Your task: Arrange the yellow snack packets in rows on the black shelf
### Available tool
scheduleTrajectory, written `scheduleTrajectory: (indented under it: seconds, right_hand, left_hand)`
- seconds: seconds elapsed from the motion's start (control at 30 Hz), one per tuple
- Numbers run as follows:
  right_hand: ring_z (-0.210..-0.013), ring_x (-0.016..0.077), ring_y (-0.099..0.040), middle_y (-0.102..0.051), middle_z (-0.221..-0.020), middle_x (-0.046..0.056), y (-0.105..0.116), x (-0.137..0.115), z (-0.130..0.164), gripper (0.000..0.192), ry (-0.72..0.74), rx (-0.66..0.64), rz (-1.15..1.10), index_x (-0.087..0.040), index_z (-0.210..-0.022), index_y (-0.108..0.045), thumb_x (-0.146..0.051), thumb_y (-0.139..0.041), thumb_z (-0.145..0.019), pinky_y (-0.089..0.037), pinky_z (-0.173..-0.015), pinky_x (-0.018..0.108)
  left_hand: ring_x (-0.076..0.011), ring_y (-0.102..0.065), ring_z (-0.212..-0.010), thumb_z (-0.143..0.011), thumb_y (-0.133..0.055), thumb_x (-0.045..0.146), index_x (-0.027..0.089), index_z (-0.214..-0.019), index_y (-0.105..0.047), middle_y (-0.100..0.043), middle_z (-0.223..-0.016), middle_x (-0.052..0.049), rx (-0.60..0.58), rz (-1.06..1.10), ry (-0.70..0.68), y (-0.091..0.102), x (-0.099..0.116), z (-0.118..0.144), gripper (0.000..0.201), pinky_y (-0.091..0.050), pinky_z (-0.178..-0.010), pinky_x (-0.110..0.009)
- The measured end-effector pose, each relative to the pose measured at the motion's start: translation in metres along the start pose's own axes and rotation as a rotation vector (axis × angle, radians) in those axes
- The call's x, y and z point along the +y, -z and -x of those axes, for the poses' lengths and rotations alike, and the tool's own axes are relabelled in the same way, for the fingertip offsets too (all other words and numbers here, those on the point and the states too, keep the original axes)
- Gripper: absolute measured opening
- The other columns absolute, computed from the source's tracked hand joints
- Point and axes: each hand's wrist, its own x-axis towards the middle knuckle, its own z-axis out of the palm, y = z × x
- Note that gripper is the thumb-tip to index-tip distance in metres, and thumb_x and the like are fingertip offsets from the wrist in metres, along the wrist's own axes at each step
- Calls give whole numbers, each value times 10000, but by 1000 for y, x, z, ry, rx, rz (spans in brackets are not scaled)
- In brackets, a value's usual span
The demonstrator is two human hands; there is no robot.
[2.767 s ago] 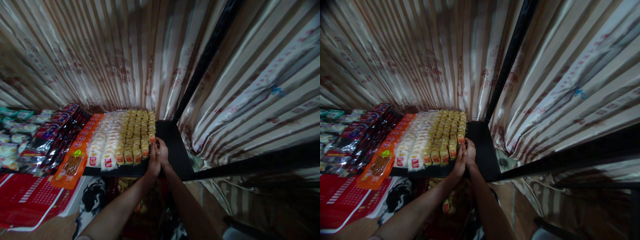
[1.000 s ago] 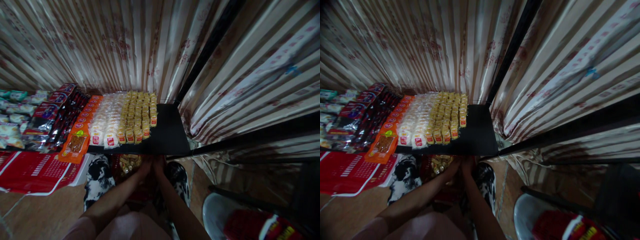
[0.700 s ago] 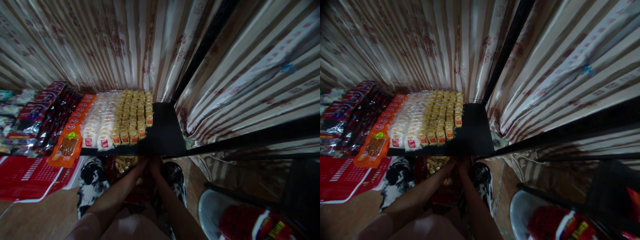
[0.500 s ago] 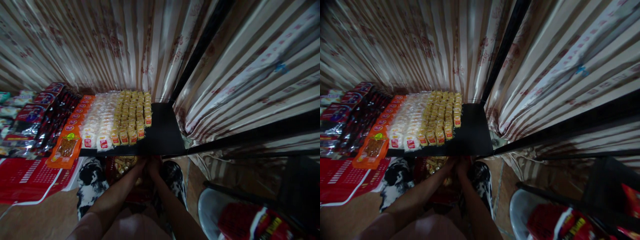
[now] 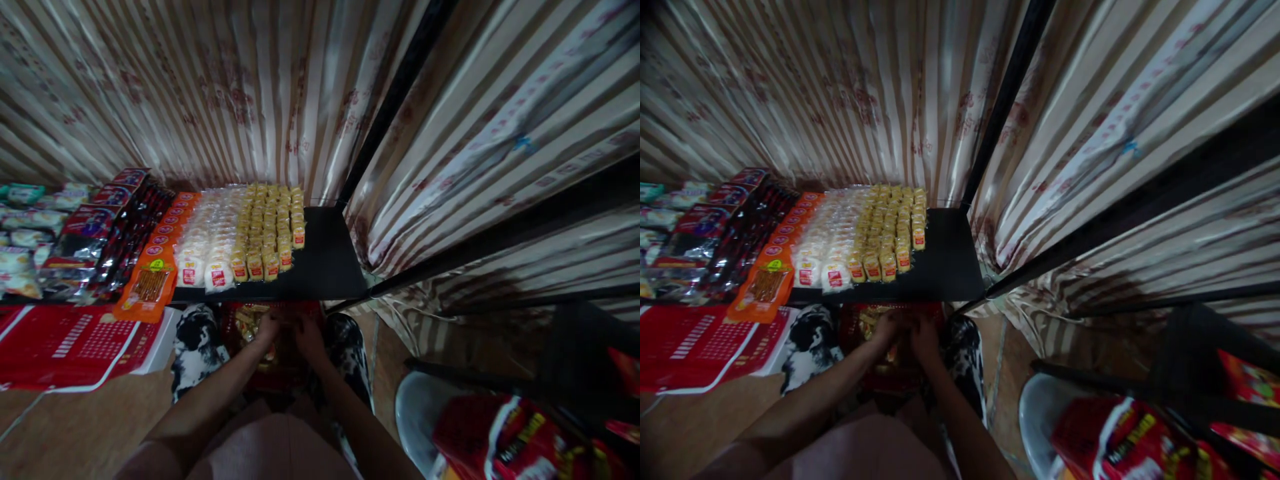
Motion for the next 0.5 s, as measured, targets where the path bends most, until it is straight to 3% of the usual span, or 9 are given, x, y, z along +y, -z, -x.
scheduleTrajectory:
  seconds: [0.23, 0.4, 0.5]
  right_hand:
    - [-1102, 226, -565, -622, -1184, 99, 31, -16, 9, 377, 142, -147, 6, -182, -1166, -594, -234, -527, -799, -400, -969, 350]
    - [-1009, 248, -617, -662, -1125, 76, 48, -17, 16, 420, 159, -300, -143, -212, -1160, -611, -343, -582, -762, -450, -891, 372]
    - [-880, 237, -651, -703, -1004, 55, 54, -15, 20, 412, 106, -302, -280, -211, -1086, -652, -424, -590, -739, -497, -784, 365]
  left_hand:
    - [-127, -569, -715, -616, -476, 23, 156, -820, -664, -645, -758, -4, -138, -138, -222, 33, 36, 40, 308, -439, -678, -217]
    - [-128, -557, -738, -618, -496, 55, 164, -822, -660, -629, -802, -7, -191, -128, -320, 37, 47, 51, 283, -437, -711, -232]
    - [-130, -559, -767, -623, -513, 76, 173, -820, -669, -629, -839, -14, -184, -93, -373, 36, 49, 53, 269, -434, -741, -239]
